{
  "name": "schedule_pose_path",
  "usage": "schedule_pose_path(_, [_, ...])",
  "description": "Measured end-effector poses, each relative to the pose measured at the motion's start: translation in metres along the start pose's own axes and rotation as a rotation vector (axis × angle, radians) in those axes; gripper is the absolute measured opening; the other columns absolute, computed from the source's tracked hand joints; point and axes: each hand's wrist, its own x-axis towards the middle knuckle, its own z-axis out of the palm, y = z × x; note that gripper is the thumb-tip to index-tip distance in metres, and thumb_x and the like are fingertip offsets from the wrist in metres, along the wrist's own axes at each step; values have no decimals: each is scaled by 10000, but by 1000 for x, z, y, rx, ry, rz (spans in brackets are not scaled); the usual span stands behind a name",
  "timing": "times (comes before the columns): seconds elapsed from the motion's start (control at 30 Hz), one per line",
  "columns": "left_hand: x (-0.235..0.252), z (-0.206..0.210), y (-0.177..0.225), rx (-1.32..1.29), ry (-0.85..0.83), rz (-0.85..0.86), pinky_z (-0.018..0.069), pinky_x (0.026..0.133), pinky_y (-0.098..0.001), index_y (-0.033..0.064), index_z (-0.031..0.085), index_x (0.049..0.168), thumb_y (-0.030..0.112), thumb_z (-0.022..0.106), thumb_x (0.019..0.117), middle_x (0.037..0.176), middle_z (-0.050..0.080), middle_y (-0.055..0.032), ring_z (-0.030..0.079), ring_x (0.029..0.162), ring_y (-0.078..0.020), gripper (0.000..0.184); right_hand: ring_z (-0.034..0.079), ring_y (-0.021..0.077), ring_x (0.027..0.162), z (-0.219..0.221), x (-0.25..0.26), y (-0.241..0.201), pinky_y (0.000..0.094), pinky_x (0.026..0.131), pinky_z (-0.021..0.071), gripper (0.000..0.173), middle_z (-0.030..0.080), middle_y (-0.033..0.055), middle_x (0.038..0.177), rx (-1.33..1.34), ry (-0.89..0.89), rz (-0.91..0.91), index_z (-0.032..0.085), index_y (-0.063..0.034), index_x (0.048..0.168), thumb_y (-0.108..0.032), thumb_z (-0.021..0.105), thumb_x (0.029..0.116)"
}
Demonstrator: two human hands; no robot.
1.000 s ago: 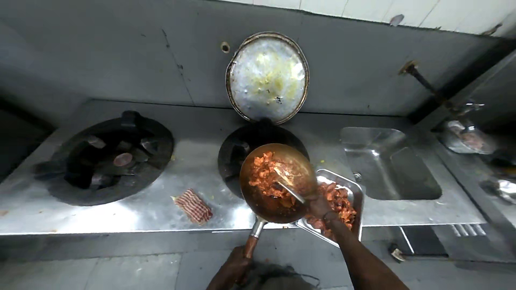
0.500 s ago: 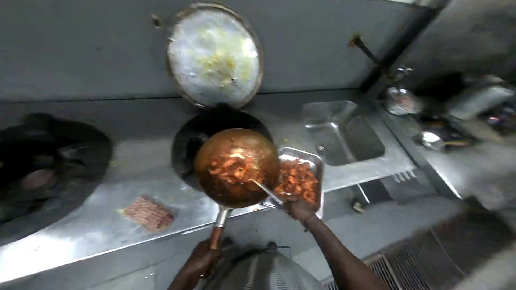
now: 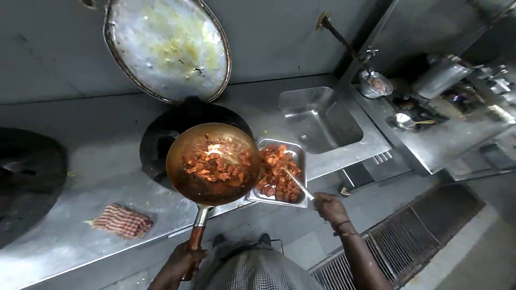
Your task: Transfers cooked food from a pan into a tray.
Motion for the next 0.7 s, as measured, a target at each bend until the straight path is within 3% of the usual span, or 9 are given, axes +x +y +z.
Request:
schedule_pose_path(0.07, [0,1,0,6,6,-2,504,421,-285,36,531,1036,70,682,939,628,527,-36,528,441,-139,183,673,211,710,-14,0,4,442,683,564,223,739,77,872,-278,100,-48,759,-118,1184,-173,640,1004])
schedule_pose_path(0.13, [0,1,0,1,7,-8,504,417,-286,35,532,1031,71,678,943,622,525,-39,526,434,-141,174,716,316,957,-19,-5,0,570,866,550,245,761,119,1030,-550,154,-60,760,-168,1208,-229,623,1014])
schedule_pose_path(0.2, [-1,1,1,-2,5,-15,504,414,-284,36,528,1017,69,678,949,607,517,-36,524,430,-137,169,710,351,1045,-14,-7,-1,588,882,547,255,757,125,1095,-751,176,-49,754,-210,1211,-251,597,1015])
schedule_pose_path(0.53, [0,-1,1,-12,0,-18,510,421,-288,40,528,1018,73,682,939,619,520,-35,528,435,-138,176,715,369,1044,-13,-23,-3,592,850,557,287,750,130,1143,-873,219,-34,731,-222,1267,-246,567,1033])
schedule_pose_path(0.7, [1,0,0,21,-5,-13,522,457,-296,23,536,1122,87,701,934,686,556,-45,552,482,-140,259,717,385,960,-21,-17,-19,646,845,539,256,754,168,1053,-596,246,-146,750,-143,1232,-200,627,1015])
